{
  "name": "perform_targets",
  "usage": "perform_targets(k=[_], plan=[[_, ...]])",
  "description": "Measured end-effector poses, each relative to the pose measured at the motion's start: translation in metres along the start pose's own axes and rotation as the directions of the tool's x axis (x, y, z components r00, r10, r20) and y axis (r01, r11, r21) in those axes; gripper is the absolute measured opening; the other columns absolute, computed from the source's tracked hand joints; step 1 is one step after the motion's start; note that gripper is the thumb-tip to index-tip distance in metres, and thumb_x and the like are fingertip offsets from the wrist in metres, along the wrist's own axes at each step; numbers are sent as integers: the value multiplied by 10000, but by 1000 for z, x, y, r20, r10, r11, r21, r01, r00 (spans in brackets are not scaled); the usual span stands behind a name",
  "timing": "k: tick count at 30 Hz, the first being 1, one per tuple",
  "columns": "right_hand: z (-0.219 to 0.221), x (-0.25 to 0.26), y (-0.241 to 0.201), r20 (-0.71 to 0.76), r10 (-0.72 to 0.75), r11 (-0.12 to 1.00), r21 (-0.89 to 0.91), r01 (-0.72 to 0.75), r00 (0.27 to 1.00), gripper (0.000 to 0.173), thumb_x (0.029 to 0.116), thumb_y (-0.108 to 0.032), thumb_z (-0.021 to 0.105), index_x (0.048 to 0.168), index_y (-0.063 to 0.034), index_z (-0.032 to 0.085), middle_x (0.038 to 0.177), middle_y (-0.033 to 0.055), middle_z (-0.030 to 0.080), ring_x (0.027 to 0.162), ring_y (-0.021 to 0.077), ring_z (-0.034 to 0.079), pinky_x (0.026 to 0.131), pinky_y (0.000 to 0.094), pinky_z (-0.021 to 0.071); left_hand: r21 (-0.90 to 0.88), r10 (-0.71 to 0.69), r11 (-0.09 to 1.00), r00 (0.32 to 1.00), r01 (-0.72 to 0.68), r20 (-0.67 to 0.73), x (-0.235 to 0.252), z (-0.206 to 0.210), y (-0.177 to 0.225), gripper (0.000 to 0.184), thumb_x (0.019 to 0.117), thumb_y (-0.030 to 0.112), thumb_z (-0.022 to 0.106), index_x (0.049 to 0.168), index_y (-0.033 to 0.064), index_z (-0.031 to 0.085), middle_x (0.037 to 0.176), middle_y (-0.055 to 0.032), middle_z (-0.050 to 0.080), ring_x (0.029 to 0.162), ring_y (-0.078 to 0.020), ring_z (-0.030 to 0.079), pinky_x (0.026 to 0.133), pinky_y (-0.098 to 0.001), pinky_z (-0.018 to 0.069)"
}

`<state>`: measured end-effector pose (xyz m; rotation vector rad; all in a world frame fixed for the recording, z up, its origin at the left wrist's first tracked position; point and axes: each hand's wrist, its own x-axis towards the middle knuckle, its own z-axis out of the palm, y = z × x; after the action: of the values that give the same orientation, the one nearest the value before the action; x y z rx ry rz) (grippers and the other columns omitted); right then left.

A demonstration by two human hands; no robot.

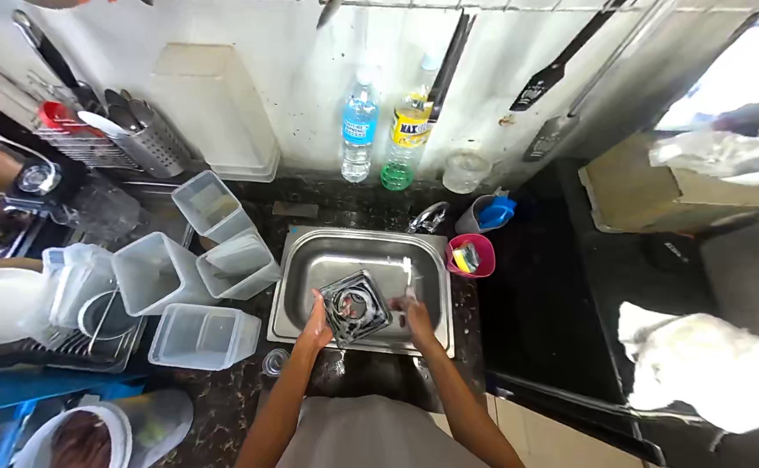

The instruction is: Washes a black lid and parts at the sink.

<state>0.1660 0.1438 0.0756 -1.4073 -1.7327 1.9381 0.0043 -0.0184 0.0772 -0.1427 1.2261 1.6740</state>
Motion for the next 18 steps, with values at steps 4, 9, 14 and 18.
perform_targets(k=[4,9,14,18], plan=[[20,-8,-37,-90,186,950,271,-156,979,563,1133,-395,280,1264,58,588,1172,178,626,1013,216,590,862,399,508,408,213,903,965,-134,-155,32,14,-26,575,1120,381,339,1528,-23,371,1512,-227,470,1389,-275,479,1162,-452,396],[30,-28,-49,-96,275,891,400,-216,957,525,1131,-416,289,1188,0,603,1002,92,599,825,149,556,687,315,478,563,233,812,970,-155,-68,27,38,-45,561,1098,318,422,1527,-30,321,1414,-285,517,1294,-313,545,1090,-453,456],[35,-23,-53,-135,247,821,555,-133,960,458,1143,-326,264,1157,26,557,934,87,590,783,134,581,667,286,504,471,87,877,996,-91,31,-4,39,-46,718,1102,488,77,1523,24,427,1549,-176,459,1411,-238,464,1165,-445,391],[40,-22,-46,-63,221,814,562,-148,973,495,1146,-304,242,1215,64,566,1014,136,653,828,155,639,713,295,549,456,125,864,968,-213,217,-20,43,-36,668,991,303,575,1507,-56,349,1402,-192,551,1258,-195,573,1072,-364,485]])
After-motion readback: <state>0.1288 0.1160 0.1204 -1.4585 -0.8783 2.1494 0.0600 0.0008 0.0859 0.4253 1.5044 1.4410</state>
